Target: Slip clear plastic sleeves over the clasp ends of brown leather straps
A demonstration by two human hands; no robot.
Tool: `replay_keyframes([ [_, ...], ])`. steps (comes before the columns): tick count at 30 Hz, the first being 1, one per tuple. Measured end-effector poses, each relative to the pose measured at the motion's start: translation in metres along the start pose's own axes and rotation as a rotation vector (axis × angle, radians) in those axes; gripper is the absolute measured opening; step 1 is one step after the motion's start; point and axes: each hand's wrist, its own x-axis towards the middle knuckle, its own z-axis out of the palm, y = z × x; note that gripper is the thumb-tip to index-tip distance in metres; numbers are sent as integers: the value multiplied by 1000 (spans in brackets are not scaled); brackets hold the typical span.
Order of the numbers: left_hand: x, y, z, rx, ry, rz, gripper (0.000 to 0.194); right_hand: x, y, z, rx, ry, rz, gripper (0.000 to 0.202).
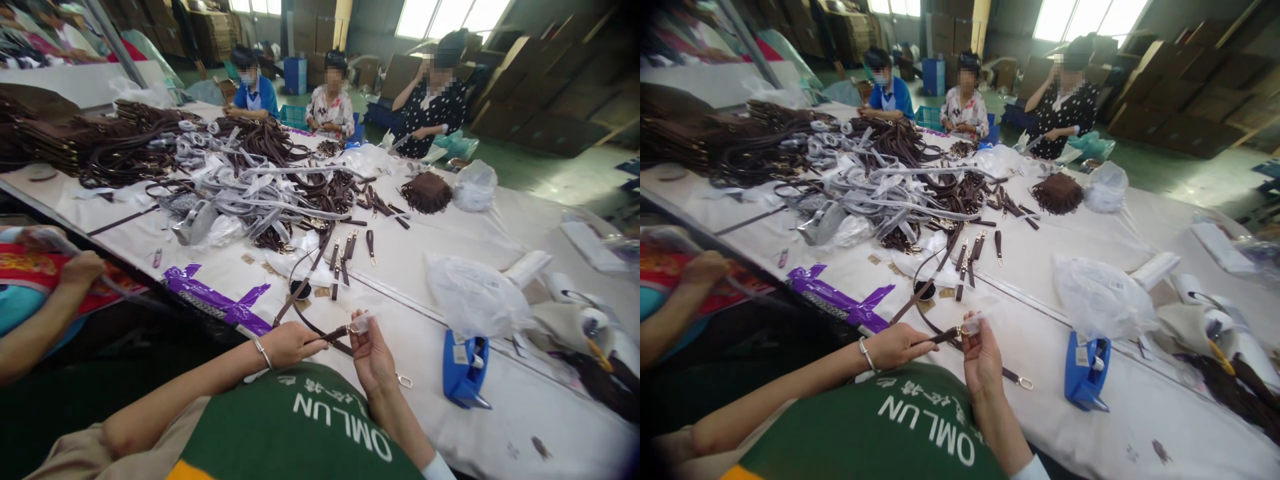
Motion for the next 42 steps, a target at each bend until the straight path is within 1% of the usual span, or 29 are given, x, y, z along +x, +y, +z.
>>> replay_keyframes([
  [2, 3, -1, 5, -48, 37, -45, 48, 2, 2, -2, -10, -15, -23, 28],
  [4, 5, 0, 11, -154, 40, -98, 50, 4, 5, -3, -17, -17, -33, 29],
  [7, 8, 2, 18, -386, -21, -191, 55, 4, 7, -4, -42, -41, -33, 32],
  [9, 10, 3, 21, -501, -53, -223, 59, 2, 8, -2, -86, -78, -25, 35],
  [13, 20, -1, 23, -624, -71, -196, 63, -7, 10, 3, -225, -193, 60, 38],
  [16, 32, -6, 21, -671, -74, -213, 66, -12, 12, 6, -292, -282, 100, 30],
  [18, 39, -9, 19, -746, -128, -195, 70, -11, 8, 6, -284, -276, 82, 25],
  [20, 42, -14, 18, -798, -173, -116, 67, -7, 2, 4, -249, -215, 48, 25],
  [22, 40, -19, 17, -756, -163, -52, 56, -2, -6, 0, -216, -148, 14, 28],
  [23, 38, -22, 18, -705, -144, -46, 51, 0, -8, -2, -210, -123, -5, 30],
  [26, 32, -26, 21, -567, -28, -66, 42, 2, -9, -8, -251, -116, -32, 31],
  [27, 31, -25, 22, -541, 19, -64, 42, 2, -7, -10, -282, -132, -29, 31],
  [29, 32, -22, 23, -511, 86, -59, 50, 0, 0, -11, -356, -183, -15, 31],
  [31, 35, -18, 24, -480, 116, -81, 59, -2, 7, -10, -429, -247, 11, 29],
  [32, 38, -16, 25, -455, 123, -100, 60, -2, 10, -10, -455, -276, 31, 28],
  [34, 43, -14, 25, -413, 122, -137, 59, -2, 13, -9, -470, -318, 82, 26],
  [36, 48, -14, 26, -423, 80, -134, 57, 0, 13, -8, -429, -323, 138, 25],
  [38, 50, -18, 27, -482, 21, -49, 60, 3, 9, -8, -348, -301, 160, 26],
  [40, 50, -23, 27, -537, -15, 47, 64, 6, 4, -8, -280, -274, 145, 27],
  [42, 49, -26, 26, -549, -17, 60, 64, 8, -1, -8, -273, -248, 100, 25],
])
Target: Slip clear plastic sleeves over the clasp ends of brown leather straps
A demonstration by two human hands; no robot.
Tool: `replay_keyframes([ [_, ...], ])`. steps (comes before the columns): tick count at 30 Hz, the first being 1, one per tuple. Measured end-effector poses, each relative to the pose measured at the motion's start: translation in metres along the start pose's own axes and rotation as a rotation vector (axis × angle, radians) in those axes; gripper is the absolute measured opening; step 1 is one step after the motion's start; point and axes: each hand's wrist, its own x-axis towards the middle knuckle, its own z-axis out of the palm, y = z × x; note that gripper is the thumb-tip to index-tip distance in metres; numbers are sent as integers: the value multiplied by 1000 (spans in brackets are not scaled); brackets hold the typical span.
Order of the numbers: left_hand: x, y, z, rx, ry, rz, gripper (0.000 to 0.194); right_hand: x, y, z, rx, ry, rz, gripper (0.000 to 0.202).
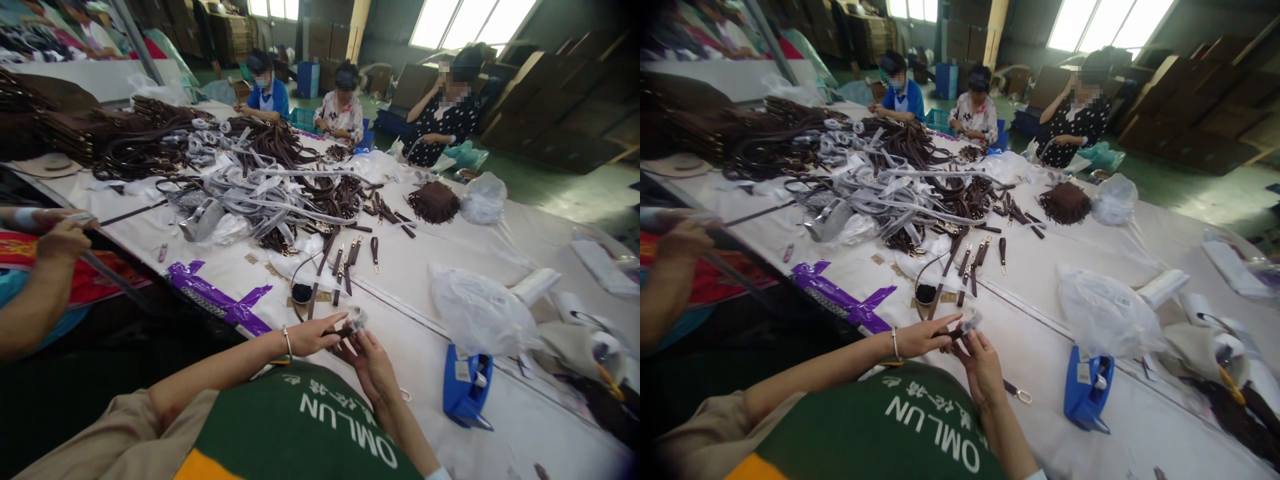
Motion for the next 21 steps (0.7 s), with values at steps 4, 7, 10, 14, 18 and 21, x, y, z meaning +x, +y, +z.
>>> replay_keyframes([
  [4, 1, 5, -1, -109, -14, -57, 66, -1, -6, -4, -119, 7, -46, 20],
  [7, 6, 11, 3, -239, -66, -40, 66, -4, -6, -7, -163, -37, -31, 25],
  [10, 12, 15, 7, -123, -75, -3, 56, -5, -3, -12, -224, -42, -6, 28],
  [14, 20, 18, 13, 380, 70, 61, 33, -2, 0, -23, -402, 48, -11, 32],
  [18, 28, 18, 22, 834, 183, 5, 28, -1, -11, -28, -719, 232, -231, 38],
  [21, 34, 19, 28, 1031, 157, 12, 26, -3, -20, -25, -946, 328, -445, 38],
])
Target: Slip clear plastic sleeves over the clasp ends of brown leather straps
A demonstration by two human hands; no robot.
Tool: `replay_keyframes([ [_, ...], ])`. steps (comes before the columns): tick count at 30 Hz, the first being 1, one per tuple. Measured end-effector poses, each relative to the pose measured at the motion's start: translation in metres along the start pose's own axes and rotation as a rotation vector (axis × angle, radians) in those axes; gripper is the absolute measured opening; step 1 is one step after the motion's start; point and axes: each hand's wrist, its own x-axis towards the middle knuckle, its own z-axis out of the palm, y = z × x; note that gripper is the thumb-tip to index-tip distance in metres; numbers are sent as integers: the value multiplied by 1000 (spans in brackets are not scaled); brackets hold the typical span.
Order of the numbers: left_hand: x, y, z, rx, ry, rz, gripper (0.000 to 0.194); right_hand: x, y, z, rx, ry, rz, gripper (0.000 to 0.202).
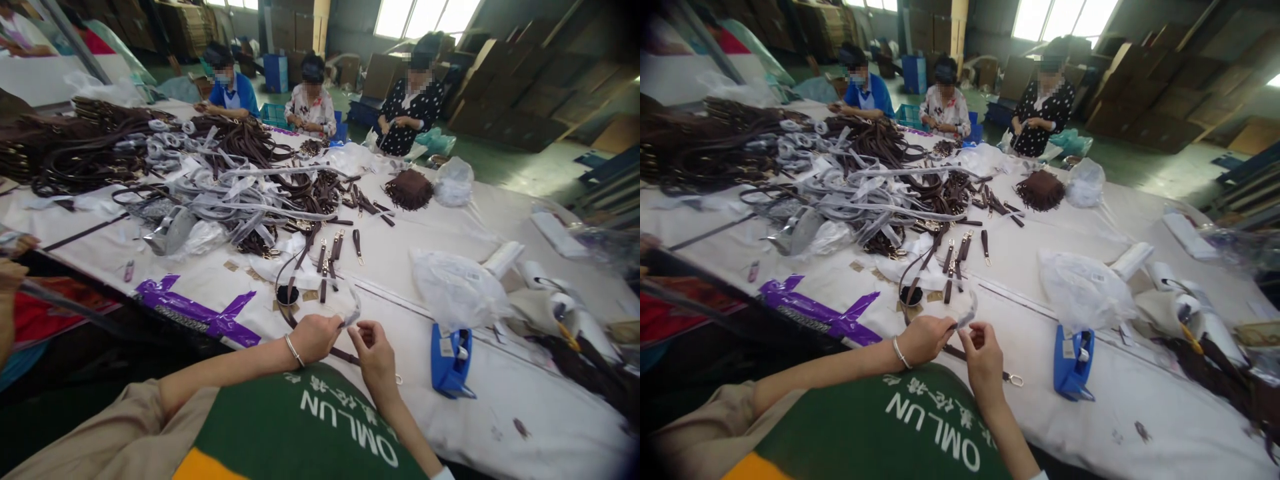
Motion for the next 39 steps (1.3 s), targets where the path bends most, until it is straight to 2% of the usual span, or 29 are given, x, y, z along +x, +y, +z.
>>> replay_keyframes([
  [4, 4, 6, 0, 124, -60, 103, 18, 1, -2, -1, -185, -18, -123, 30],
  [8, 3, 9, 0, 186, -110, 166, 15, 1, 6, 0, -331, -26, -145, 23],
  [10, 2, 10, 0, 169, -127, 158, 15, -1, 8, 2, -341, -21, -144, 21],
  [12, 1, 10, 2, 100, -141, 79, 15, -3, 7, 5, -323, -31, -163, 19],
  [14, 3, 8, 6, -60, -136, -46, 16, -5, 6, 7, -267, -77, -186, 18],
  [17, 7, -1, 13, -550, -214, -159, 20, -3, 10, 2, -21, -186, -82, 21],
  [19, 7, -10, 15, -881, -328, -124, 23, 1, 17, -8, 211, -181, 56, 25],
  [21, 5, -19, 13, -1000, -413, -53, 25, 5, 23, -19, 377, -87, 154, 27],
  [23, 0, -24, 8, -899, -430, -13, 21, 5, 27, -26, 405, -18, 177, 28],
  [25, -5, -23, 5, -744, -366, -20, 25, -1, 27, -25, 329, -68, 161, 28],
  [27, -8, -18, 6, -684, -282, -57, 29, -8, 23, -19, 241, -154, 126, 28],
  [29, -8, -11, 11, -784, -283, -126, 29, -15, 20, -12, 204, -197, 100, 27],
  [32, -6, -4, 20, -1057, -393, -226, 39, -17, 20, -10, 224, -210, 123, 30],
  [35, -6, 0, 18, -1135, -423, -196, 44, -17, 25, -15, 274, -212, 172, 34],
  [37, -8, 2, 11, -1008, -418, -98, 37, -19, 28, -18, 300, -198, 190, 35],
  [39, -10, 4, 6, -711, -372, -2, 28, -22, 30, -17, 300, -183, 195, 35],
])
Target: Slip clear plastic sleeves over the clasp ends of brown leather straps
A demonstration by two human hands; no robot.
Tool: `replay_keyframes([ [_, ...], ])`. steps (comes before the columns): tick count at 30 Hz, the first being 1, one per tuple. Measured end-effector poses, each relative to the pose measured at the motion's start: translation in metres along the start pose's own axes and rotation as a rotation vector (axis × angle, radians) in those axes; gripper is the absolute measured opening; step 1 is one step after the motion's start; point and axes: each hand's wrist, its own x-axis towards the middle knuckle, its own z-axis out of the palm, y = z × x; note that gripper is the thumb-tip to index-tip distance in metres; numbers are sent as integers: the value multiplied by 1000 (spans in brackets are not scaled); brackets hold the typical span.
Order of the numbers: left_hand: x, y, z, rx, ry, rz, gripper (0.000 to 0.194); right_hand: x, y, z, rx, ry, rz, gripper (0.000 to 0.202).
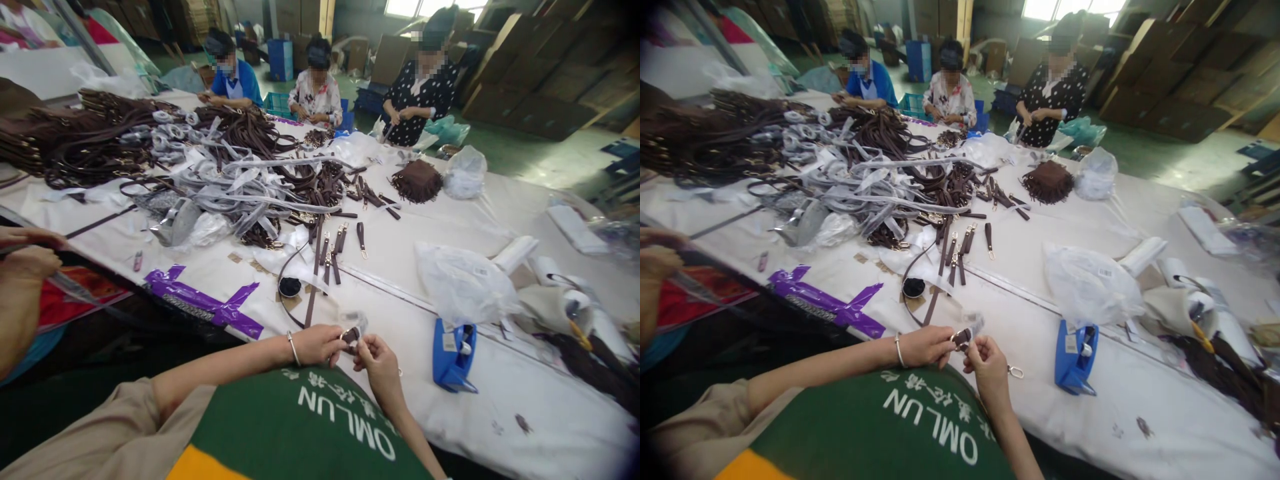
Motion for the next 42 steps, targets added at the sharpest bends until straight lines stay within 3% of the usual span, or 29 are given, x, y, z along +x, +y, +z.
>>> replay_keyframes([
  [4, 1, 4, 6, 695, 108, -5, 18, -1, 3, 7, -68, 47, -5, 33],
  [7, 8, 4, 11, 856, 106, 43, 15, 4, 1, 10, -184, 72, -38, 30],
  [10, 13, 3, 10, 776, 140, 27, 18, 7, 1, 8, -311, 72, -140, 27],
  [13, 15, -2, 7, 350, 106, -54, 34, 5, 6, 3, -353, 40, -217, 28],
  [16, 14, -7, 9, -28, 31, -85, 47, 2, 14, 1, -242, 3, -158, 32],
  [18, 13, -8, 12, 53, 42, -49, 40, 2, 17, 3, -203, -8, -134, 32],
  [22, 17, -5, 13, 618, 82, -6, 18, 6, 16, 9, -284, -35, -139, 31],
  [24, 20, -4, 9, 733, 79, -23, 18, 9, 14, 9, -279, -41, -124, 32],
  [28, 21, -6, -3, 478, 51, -51, 30, 10, 10, 5, -163, -47, -78, 32],
  [31, 22, -9, -5, 266, 24, -62, 27, 8, 8, 6, -157, -27, -68, 31],
  [36, 35, -8, 6, 413, 171, -169, 23, 4, 2, 12, -215, -152, -89, 34],
  [39, 37, -7, 5, 293, 214, -76, 30, 7, 7, 3, 6, -78, 5, 40],
  [42, 30, -10, 4, 145, 193, 67, 32, 20, 20, -11, 247, 20, 211, 51],
])
